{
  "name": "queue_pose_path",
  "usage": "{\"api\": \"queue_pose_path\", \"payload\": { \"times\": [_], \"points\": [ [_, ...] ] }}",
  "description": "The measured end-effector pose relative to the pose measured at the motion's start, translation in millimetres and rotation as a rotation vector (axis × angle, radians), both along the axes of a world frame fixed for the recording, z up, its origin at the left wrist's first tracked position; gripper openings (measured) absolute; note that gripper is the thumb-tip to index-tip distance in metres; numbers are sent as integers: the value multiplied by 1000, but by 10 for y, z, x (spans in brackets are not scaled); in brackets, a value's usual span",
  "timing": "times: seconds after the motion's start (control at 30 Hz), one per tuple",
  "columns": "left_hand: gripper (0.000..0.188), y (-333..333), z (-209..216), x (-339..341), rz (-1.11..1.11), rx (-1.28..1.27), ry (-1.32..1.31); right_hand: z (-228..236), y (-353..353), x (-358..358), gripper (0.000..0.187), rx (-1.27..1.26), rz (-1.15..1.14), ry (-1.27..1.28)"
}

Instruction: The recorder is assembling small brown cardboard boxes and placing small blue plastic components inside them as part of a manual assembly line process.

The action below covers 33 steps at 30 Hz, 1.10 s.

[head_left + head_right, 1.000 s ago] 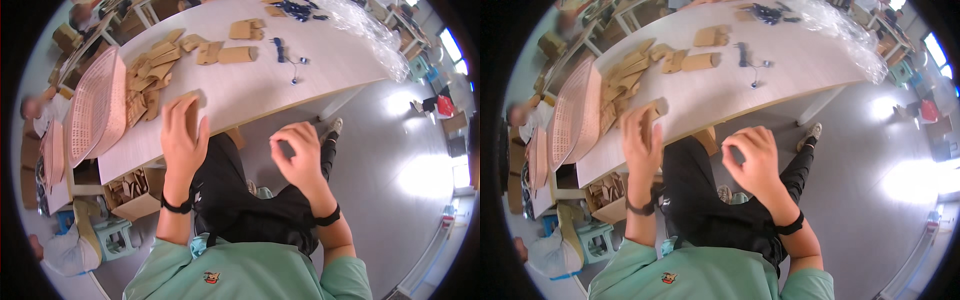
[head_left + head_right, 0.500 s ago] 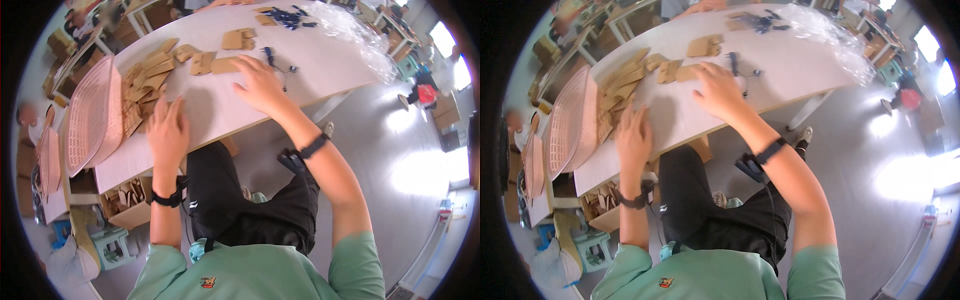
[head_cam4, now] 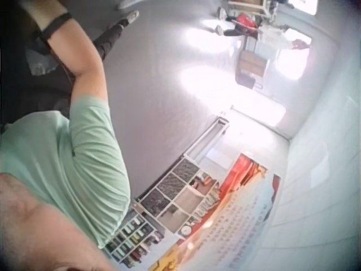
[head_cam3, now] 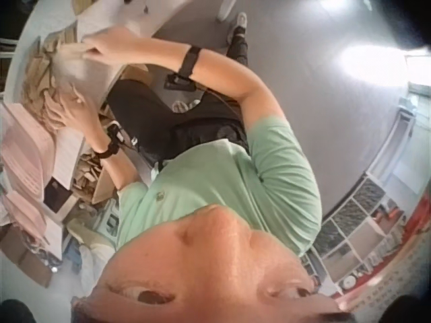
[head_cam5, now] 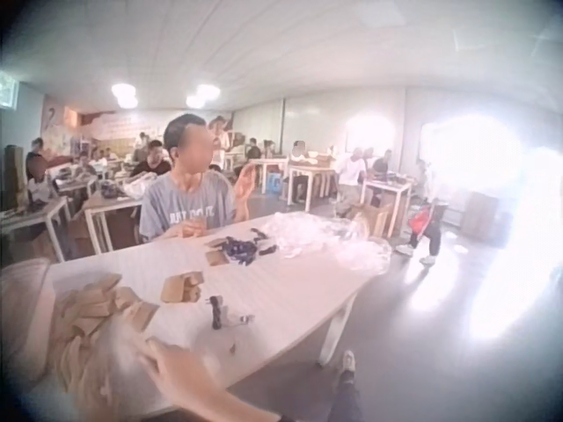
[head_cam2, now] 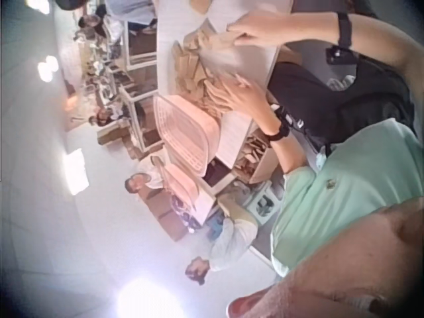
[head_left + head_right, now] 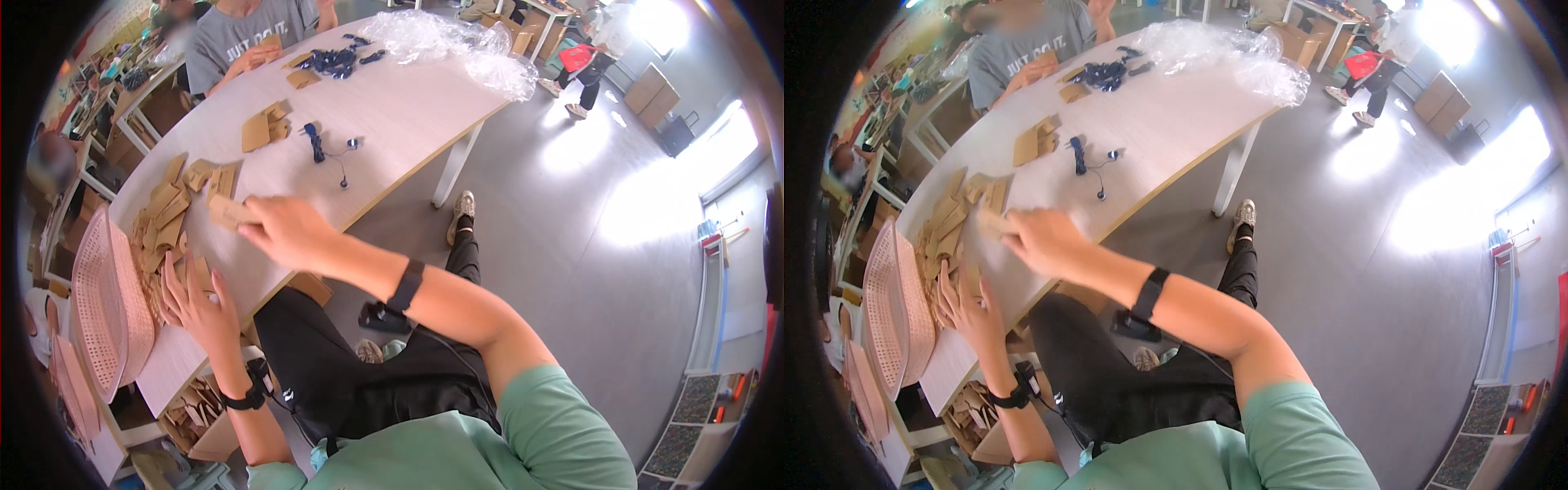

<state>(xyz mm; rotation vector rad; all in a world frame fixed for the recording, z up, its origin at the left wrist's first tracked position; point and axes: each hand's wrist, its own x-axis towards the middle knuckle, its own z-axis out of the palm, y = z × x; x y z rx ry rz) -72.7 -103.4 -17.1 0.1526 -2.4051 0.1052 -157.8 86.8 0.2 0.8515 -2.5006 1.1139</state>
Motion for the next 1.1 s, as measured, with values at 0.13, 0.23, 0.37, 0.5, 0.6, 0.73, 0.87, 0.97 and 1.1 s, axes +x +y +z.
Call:
{"api": "queue_pose_path", "payload": {
  "times": [0.13, 0.23, 0.37, 0.5, 0.6, 0.73, 0.87, 0.97, 1.1],
  "points": [
    [50, 72, -108, -105, -169, 86, -30, -13, -52, 171, 22, -163, 103, 56],
    [52, 76, -174, -159, -201, 117, -45, -81, -88, 158, 21, -107, 68, -26],
    [45, 91, -194, -189, -478, 594, 25, -37, -66, 275, 22, -64, 116, -46],
    [33, 288, -103, -199, -799, 1494, -17, 57, 25, 386, 39, -170, 219, -26],
    [20, 398, -68, -227, -849, 1616, 121, 198, 271, 490, 41, -68, 106, -53],
    [10, 359, -143, -228, -609, 1149, -62, 561, 1023, 502, 50, -117, -199, 195],
    [12, 515, 1, -211, -570, 1230, -232, 944, 1909, 596, 52, -605, -521, 403],
    [14, 434, -72, -257, -654, 1384, -207, 1165, 2075, 710, 65, -269, -634, 992],
    [15, 475, 16, -262, -733, 1479, -278, 1302, 2206, 691, 57, -123, -656, 1116]
  ]
}}
